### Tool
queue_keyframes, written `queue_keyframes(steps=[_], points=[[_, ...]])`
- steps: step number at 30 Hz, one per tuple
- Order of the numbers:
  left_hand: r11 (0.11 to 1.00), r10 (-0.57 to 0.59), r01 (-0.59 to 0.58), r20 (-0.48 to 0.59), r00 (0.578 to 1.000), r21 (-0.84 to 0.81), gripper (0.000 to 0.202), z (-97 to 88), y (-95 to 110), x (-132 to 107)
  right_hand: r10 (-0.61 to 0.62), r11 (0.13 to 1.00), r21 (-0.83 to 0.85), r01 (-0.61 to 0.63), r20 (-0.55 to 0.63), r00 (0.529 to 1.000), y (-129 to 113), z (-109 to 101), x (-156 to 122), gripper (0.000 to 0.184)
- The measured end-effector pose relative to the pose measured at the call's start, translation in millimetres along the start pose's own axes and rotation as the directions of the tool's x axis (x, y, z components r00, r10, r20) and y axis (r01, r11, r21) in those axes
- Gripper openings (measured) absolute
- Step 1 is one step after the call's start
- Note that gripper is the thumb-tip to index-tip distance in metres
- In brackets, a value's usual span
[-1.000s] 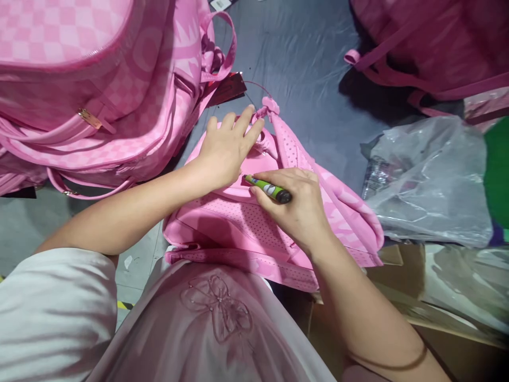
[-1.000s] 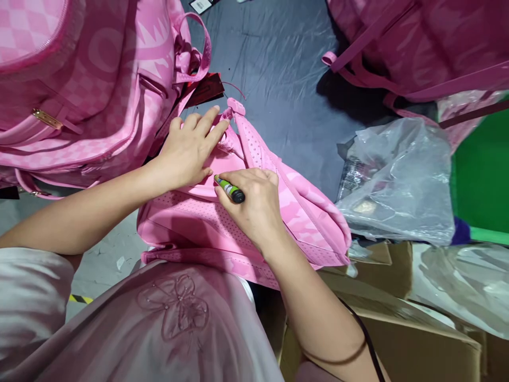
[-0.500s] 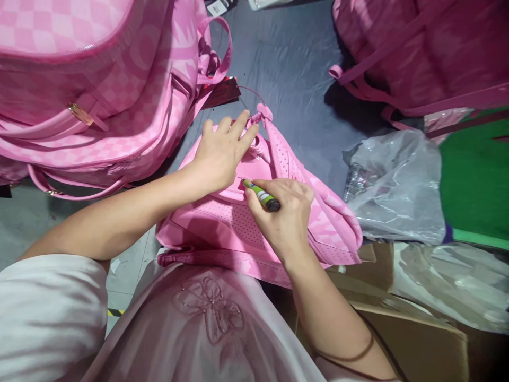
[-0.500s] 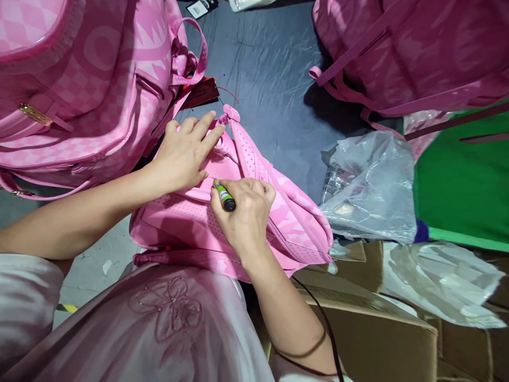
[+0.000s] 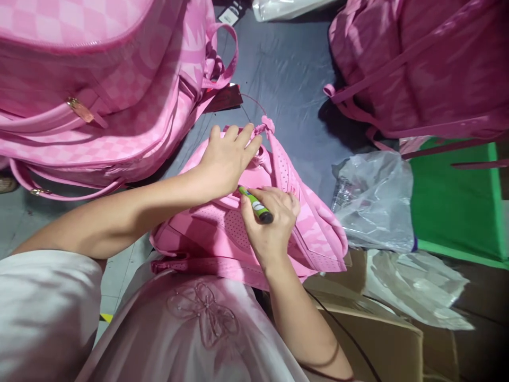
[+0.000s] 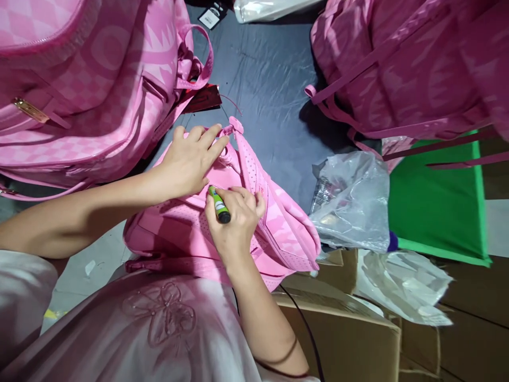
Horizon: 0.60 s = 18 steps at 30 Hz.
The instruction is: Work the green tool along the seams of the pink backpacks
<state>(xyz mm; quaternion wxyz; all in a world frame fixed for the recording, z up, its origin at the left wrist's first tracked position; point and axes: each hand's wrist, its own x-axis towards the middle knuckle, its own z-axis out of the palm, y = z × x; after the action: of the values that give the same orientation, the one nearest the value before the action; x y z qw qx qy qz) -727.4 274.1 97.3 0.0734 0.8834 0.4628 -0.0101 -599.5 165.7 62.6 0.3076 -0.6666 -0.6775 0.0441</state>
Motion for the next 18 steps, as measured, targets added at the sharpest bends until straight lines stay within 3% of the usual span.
queue_keyframes(steps=[3, 5, 13, 18], points=[[1.000, -0.003, 0.003, 0.057, 0.998, 0.010, 0.079, -3.9, 0.7, 1.2, -0.014, 0.998, -0.056, 0.010, -0.068, 0.998, -0.7, 1.2, -0.6, 0.014], [1.000, -0.003, 0.002, 0.069, 0.998, 0.010, 0.081, -4.7, 0.7, 1.8, -0.027, 0.999, -0.028, 0.026, -0.052, 0.998, -1.0, 0.9, -0.1, 0.014], [1.000, -0.022, 0.022, 0.017, 1.000, -0.001, 0.076, 2.4, 0.2, 2.5, -0.043, 0.996, 0.076, 0.046, -0.043, 0.998, -3.3, -1.0, 2.7, 0.011], [0.997, -0.038, 0.039, 0.012, 0.999, -0.064, 0.085, 4.6, 0.9, 3.5, -0.020, 0.999, -0.049, 0.019, -0.037, 0.999, -1.6, 1.4, 3.3, 0.012]])
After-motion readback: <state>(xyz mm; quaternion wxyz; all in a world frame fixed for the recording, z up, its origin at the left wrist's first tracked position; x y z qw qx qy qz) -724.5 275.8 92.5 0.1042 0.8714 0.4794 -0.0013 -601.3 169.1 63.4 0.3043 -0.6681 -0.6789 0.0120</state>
